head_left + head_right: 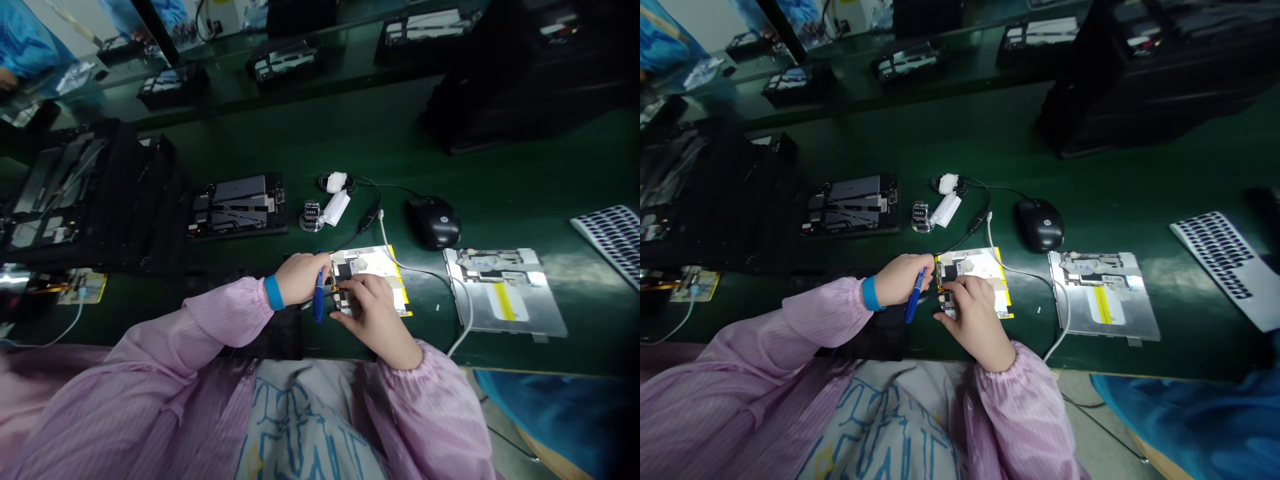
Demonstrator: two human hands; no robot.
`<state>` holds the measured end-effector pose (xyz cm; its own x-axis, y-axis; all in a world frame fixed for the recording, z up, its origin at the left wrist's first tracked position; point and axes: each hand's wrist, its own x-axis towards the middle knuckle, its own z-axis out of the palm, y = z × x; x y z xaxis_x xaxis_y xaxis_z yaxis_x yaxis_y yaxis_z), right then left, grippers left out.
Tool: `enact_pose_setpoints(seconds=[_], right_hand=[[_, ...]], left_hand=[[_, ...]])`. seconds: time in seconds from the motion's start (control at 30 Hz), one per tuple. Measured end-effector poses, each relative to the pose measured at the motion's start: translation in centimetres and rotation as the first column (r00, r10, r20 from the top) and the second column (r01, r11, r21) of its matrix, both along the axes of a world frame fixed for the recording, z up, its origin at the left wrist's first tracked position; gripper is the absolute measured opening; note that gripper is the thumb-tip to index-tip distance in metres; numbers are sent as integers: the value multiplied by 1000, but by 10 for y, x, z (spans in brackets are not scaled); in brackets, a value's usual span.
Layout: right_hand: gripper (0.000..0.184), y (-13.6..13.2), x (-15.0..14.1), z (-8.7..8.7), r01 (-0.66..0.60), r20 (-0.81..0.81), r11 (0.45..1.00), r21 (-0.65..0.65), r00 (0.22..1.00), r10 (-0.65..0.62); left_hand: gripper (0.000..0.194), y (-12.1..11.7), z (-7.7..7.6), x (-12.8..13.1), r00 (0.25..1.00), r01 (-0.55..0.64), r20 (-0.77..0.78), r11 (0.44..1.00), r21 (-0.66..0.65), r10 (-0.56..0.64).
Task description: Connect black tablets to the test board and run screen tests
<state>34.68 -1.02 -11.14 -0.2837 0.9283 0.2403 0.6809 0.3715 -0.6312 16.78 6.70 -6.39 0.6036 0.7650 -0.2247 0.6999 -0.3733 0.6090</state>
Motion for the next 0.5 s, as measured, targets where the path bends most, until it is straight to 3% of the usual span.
enact_pose_setpoints(seconds=[0.5], right_hand=[[44, 0, 0, -1, -1, 3, 1000, 1, 1000, 1]], left_hand=[[7, -1, 0, 3, 991, 34, -133, 996, 77, -23]])
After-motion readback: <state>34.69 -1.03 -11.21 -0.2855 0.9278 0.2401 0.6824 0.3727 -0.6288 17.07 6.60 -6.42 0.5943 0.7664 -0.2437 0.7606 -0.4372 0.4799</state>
